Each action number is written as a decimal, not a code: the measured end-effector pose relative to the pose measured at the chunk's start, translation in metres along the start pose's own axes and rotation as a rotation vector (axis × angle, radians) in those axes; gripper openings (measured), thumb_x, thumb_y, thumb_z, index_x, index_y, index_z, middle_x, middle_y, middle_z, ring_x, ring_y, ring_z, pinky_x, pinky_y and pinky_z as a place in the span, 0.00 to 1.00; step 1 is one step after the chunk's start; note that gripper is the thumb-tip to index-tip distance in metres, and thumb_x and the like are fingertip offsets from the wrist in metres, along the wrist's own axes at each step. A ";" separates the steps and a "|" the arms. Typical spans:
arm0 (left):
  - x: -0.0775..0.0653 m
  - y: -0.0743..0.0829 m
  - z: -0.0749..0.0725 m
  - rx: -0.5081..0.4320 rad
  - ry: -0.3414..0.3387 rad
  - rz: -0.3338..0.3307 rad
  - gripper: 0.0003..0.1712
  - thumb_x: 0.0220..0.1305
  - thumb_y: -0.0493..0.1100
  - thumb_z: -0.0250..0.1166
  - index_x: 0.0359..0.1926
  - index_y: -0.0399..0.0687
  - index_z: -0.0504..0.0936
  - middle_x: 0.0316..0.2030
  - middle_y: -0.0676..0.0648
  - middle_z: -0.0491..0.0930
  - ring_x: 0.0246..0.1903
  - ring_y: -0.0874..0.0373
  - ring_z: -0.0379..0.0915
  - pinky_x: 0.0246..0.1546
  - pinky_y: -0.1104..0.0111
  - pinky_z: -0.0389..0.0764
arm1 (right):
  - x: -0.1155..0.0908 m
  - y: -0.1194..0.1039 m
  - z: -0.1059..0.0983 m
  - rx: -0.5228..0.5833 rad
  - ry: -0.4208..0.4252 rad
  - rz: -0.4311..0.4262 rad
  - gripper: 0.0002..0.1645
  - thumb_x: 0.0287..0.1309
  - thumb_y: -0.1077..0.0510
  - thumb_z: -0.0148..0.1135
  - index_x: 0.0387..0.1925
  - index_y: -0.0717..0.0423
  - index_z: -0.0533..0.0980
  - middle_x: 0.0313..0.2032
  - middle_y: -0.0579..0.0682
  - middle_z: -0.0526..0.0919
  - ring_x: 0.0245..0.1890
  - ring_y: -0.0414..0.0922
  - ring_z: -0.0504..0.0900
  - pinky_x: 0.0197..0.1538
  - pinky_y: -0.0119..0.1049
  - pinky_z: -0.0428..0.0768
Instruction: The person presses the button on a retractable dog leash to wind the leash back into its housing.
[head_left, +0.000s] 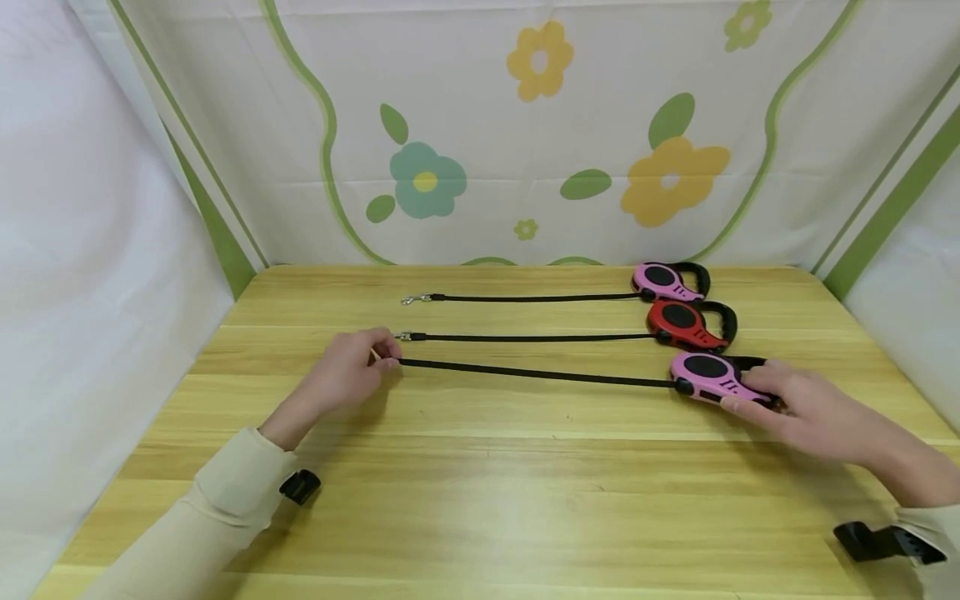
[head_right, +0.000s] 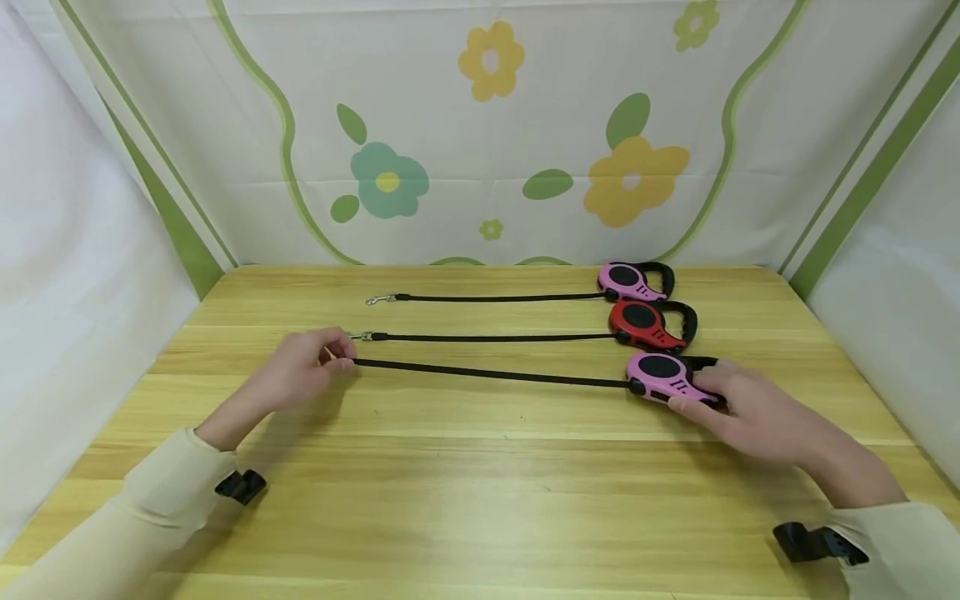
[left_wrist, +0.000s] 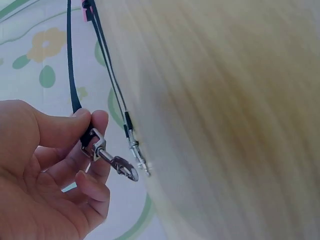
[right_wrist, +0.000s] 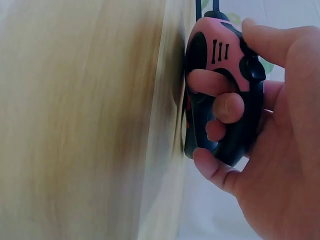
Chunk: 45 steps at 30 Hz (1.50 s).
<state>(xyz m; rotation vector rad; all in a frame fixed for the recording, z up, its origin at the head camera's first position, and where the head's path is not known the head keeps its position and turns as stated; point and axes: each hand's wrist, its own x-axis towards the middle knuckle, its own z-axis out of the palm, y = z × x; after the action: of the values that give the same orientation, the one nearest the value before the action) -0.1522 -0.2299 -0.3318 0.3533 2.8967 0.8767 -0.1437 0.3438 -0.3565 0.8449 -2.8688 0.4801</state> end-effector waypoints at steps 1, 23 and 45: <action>0.000 0.001 -0.001 0.001 0.015 0.001 0.04 0.76 0.35 0.62 0.44 0.43 0.84 0.41 0.42 0.87 0.34 0.55 0.78 0.40 0.63 0.79 | 0.001 0.000 0.000 -0.008 0.014 -0.010 0.11 0.64 0.55 0.75 0.31 0.40 0.78 0.31 0.38 0.73 0.33 0.29 0.67 0.34 0.31 0.68; 0.025 0.014 -0.026 -0.156 0.328 -0.143 0.09 0.79 0.38 0.59 0.52 0.40 0.83 0.44 0.41 0.86 0.41 0.45 0.84 0.30 0.69 0.78 | 0.053 0.002 -0.016 0.137 0.447 -0.107 0.26 0.43 0.67 0.83 0.17 0.46 0.71 0.23 0.43 0.66 0.38 0.33 0.63 0.38 0.27 0.59; 0.042 0.022 -0.017 -0.121 0.425 -0.091 0.06 0.75 0.35 0.65 0.47 0.44 0.88 0.40 0.42 0.92 0.37 0.48 0.83 0.31 0.66 0.76 | 0.076 0.001 -0.010 0.075 0.456 -0.122 0.32 0.49 0.55 0.85 0.13 0.48 0.66 0.21 0.44 0.64 0.37 0.34 0.62 0.41 0.28 0.58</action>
<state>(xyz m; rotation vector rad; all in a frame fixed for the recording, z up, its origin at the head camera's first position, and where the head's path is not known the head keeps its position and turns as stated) -0.1917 -0.2108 -0.3067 0.0235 3.1787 1.2361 -0.2080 0.3091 -0.3329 0.7935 -2.3837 0.6703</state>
